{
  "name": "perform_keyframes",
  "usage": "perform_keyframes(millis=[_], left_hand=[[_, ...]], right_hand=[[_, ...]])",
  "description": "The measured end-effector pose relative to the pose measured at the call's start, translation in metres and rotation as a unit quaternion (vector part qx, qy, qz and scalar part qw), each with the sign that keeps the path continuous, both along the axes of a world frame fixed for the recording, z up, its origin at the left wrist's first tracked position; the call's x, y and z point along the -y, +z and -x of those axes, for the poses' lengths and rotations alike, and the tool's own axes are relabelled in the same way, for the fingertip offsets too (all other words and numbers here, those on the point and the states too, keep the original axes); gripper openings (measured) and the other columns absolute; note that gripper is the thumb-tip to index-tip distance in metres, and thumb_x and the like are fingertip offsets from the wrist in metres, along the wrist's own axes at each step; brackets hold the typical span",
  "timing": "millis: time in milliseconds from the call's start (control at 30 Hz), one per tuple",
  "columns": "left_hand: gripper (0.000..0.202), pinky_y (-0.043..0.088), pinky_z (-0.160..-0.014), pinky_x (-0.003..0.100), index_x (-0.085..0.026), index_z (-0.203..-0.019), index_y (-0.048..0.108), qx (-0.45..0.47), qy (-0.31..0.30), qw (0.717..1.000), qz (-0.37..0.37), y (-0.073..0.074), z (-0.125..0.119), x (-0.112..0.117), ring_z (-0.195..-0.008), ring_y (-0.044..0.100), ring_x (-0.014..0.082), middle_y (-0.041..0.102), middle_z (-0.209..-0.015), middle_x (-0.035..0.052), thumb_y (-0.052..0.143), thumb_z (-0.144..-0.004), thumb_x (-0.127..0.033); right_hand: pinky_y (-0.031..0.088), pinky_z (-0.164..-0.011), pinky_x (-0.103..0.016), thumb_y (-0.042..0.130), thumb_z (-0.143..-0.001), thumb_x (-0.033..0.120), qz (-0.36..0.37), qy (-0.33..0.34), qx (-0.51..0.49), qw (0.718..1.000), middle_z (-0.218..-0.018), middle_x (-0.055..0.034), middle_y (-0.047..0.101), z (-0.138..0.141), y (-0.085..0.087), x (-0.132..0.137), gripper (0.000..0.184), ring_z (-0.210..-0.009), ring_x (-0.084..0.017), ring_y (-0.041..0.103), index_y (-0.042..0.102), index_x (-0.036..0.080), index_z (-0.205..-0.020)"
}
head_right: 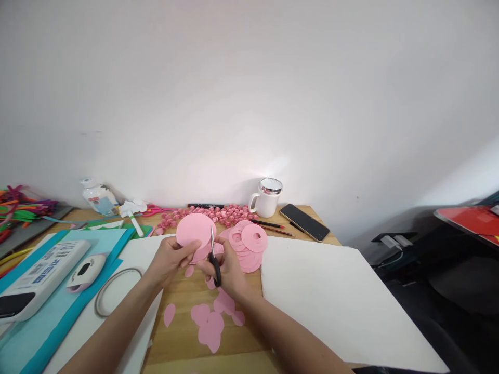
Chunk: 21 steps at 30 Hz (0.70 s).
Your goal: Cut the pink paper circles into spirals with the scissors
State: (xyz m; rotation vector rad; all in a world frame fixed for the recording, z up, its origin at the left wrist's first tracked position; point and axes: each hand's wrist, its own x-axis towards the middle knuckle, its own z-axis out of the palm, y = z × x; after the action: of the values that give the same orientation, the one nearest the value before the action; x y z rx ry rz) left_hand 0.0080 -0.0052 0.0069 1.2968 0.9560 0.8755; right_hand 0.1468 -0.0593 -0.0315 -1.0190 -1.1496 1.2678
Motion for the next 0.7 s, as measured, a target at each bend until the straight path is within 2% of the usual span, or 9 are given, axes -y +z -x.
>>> perform_keyframes(millis=[133, 267, 567, 700], left_hand=[[0.036, 0.023, -0.033, 0.019, -0.015, -0.045, 0.05, -0.026, -0.013, 0.999, -0.014, 0.0001, 0.0013, 0.0007, -0.027, 0.036, 0.0051, 0.042, -0.032, -0.0065, 0.072, -0.066, -0.034], [0.035, 0.022, -0.034, 0.019, -0.015, -0.047, 0.051, -0.044, -0.028, 0.998, -0.025, 0.0018, 0.0022, 0.0016, -0.028, 0.037, 0.0049, 0.042, -0.033, -0.0068, 0.07, -0.068, -0.034], [0.034, 0.025, -0.033, 0.019, -0.015, -0.046, 0.051, -0.027, -0.032, 0.999, -0.021, 0.003, 0.0019, -0.0002, -0.029, 0.035, 0.0045, 0.042, -0.034, -0.0069, 0.071, -0.066, -0.035], [0.036, 0.026, -0.032, 0.019, -0.015, -0.045, 0.05, -0.018, -0.033, 0.999, -0.013, 0.0036, 0.0019, 0.0, -0.028, 0.036, 0.005, 0.041, -0.034, -0.007, 0.071, -0.066, -0.035]], right_hand=[[0.032, -0.046, -0.019, 0.076, -0.065, 0.032, -0.026, 0.006, -0.051, 0.998, -0.063, 0.0071, 0.053, -0.0022, -0.0003, -0.0013, 0.057, -0.051, -0.009, 0.044, 0.038, 0.023, -0.106], [0.032, -0.049, -0.021, 0.079, -0.062, 0.031, -0.04, 0.0, -0.074, 0.996, -0.065, 0.0059, 0.05, -0.0033, 0.0011, -0.0019, 0.059, -0.057, -0.01, 0.044, 0.039, 0.023, -0.105], [0.029, -0.048, -0.021, 0.077, -0.065, 0.033, -0.034, -0.009, -0.077, 0.996, -0.067, 0.0053, 0.051, -0.0038, -0.0019, -0.0014, 0.058, -0.056, -0.01, 0.041, 0.039, 0.024, -0.107], [0.028, -0.046, -0.02, 0.075, -0.066, 0.031, -0.033, -0.011, -0.068, 0.997, -0.061, 0.0077, 0.049, -0.003, -0.0015, -0.0015, 0.055, -0.051, -0.008, 0.038, 0.039, 0.023, -0.107]])
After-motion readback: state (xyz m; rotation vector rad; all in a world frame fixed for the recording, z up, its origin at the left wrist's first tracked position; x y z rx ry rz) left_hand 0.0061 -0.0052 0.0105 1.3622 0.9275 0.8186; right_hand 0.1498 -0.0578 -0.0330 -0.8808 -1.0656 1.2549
